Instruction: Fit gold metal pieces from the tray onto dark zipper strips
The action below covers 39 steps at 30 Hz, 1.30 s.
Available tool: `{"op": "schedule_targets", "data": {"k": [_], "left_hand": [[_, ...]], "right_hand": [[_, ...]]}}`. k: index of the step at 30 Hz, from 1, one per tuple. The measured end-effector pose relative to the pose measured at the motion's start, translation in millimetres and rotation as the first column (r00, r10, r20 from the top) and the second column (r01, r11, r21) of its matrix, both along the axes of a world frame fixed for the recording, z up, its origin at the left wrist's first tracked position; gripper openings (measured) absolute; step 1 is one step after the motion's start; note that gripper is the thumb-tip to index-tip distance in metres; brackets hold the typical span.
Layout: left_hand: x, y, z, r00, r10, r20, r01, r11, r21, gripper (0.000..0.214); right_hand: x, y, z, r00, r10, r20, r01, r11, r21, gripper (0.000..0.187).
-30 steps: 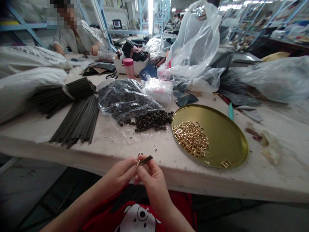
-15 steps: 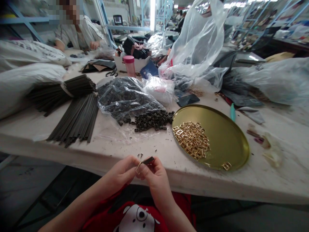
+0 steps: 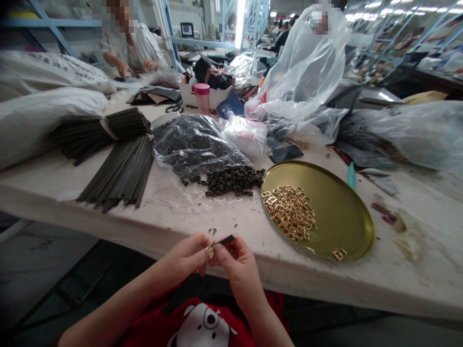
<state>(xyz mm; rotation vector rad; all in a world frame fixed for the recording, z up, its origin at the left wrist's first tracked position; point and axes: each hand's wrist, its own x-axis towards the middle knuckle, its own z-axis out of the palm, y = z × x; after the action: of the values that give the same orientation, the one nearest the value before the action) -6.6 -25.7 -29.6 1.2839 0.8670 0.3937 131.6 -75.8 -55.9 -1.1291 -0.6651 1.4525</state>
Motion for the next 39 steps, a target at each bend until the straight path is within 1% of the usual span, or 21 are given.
{"op": "schedule_targets", "data": {"k": [4, 6, 8, 9, 11, 13, 14, 16, 18, 20, 22, 25, 27, 29, 30, 32, 34, 36, 39], "left_hand": [[0.6, -1.5, -3.5, 0.999, 0.031, 0.044, -0.029, 0.999, -0.033, 0.024], [1.9, -2.2, -5.0, 0.996, 0.056, 0.07, -0.052, 0.997, -0.048, 0.025], [2.9, -2.8, -5.5, 0.997, 0.066, 0.051, -0.064, 0.998, -0.027, 0.025], [3.1, -2.9, -5.3, 0.998, 0.063, 0.018, -0.063, 0.998, 0.012, 0.024], [2.7, -3.0, -4.2, 0.996, 0.052, -0.072, -0.042, 0.99, 0.134, 0.022], [1.6, -2.7, -2.4, 0.987, 0.047, -0.153, -0.006, 0.966, 0.257, 0.019], [0.9, -2.4, -1.5, 0.982, 0.046, -0.181, 0.01, 0.955, 0.297, 0.018], [-0.1, -1.8, 0.0, 0.977, 0.046, -0.208, 0.023, 0.949, 0.315, 0.017], [-0.4, -1.2, 0.2, 0.979, 0.043, -0.201, 0.016, 0.96, 0.279, 0.018], [-0.2, -1.0, -1.6, 0.986, 0.028, -0.162, 0.008, 0.977, 0.215, 0.019], [0.5, -1.2, -5.5, 0.995, 0.011, -0.104, 0.005, 0.988, 0.154, 0.019], [1.2, -2.4, -12.3, 1.0, 0.014, -0.028, -0.011, 0.995, 0.101, 0.019], [0.5, -3.5, -14.7, 0.999, 0.047, -0.003, -0.046, 0.991, 0.129, 0.017], [-1.0, -4.6, -14.3, 0.998, 0.063, -0.017, -0.058, 0.972, 0.227, 0.02], [-2.0, -5.0, -13.4, 0.998, 0.06, -0.034, -0.047, 0.954, 0.296, 0.019], [-4.0, -5.5, -11.0, 0.996, 0.042, -0.077, -0.006, 0.906, 0.423, 0.014], [-5.6, -5.7, -9.3, 0.995, 0.034, -0.097, 0.018, 0.872, 0.488, 0.014], [-6.5, -5.8, -8.7, 0.994, 0.035, -0.106, 0.021, 0.874, 0.485, 0.014], [-6.7, -6.0, -8.5, 0.994, 0.033, -0.1, 0.011, 0.91, 0.414, 0.014]], "right_hand": [[3.1, -0.3, 3.1, 0.999, 0.02, 0.043, -0.023, 0.998, 0.055, 0.014], [4.4, -0.8, 3.7, 0.997, 0.021, 0.071, -0.024, 0.999, 0.037, 0.013], [5.1, -0.4, 3.0, 0.998, 0.014, 0.057, -0.014, 1.0, -0.004, 0.015], [5.1, 0.3, 2.3, 1.0, 0.011, 0.022, -0.01, 0.999, -0.031, 0.015], [4.5, 2.9, 0.7, 0.995, -0.003, -0.096, -0.006, 0.995, -0.097, 0.016], [3.8, 6.2, -0.6, 0.976, -0.016, -0.219, -0.02, 0.986, -0.163, 0.016], [3.5, 7.7, -0.9, 0.964, -0.021, -0.264, -0.03, 0.982, -0.186, 0.016], [3.6, 9.9, -1.3, 0.949, -0.026, -0.316, -0.042, 0.978, -0.207, 0.017], [4.5, 10.7, -1.2, 0.946, -0.016, -0.323, -0.051, 0.979, -0.199, 0.017], [5.7, 10.2, -0.7, 0.954, 0.005, -0.299, -0.061, 0.982, -0.178, 0.018], [6.6, 8.9, 0.2, 0.972, 0.029, -0.231, -0.067, 0.985, -0.158, 0.018], [5.7, 6.4, 2.6, 0.999, 0.017, -0.038, -0.02, 0.996, -0.085, 0.017], [3.8, 4.8, 4.5, 0.995, -0.023, 0.1, 0.022, 1.0, 0.014, 0.015], [2.1, 3.6, 5.5, 0.982, -0.054, 0.184, 0.039, 0.996, 0.084, 0.014], [1.6, 3.1, 5.3, 0.979, -0.05, 0.2, 0.033, 0.996, 0.086, 0.013], [1.8, 2.4, 3.5, 0.981, -0.018, 0.191, 0.01, 0.999, 0.042, 0.015], [3.0, 2.0, 0.7, 0.988, 0.02, 0.155, -0.018, 1.0, -0.014, 0.017], [4.6, 2.2, -2.1, 0.992, 0.05, 0.116, -0.045, 0.998, -0.05, 0.019], [5.9, 3.2, -3.9, 0.996, 0.076, 0.049, -0.071, 0.993, -0.093, 0.021]]}}
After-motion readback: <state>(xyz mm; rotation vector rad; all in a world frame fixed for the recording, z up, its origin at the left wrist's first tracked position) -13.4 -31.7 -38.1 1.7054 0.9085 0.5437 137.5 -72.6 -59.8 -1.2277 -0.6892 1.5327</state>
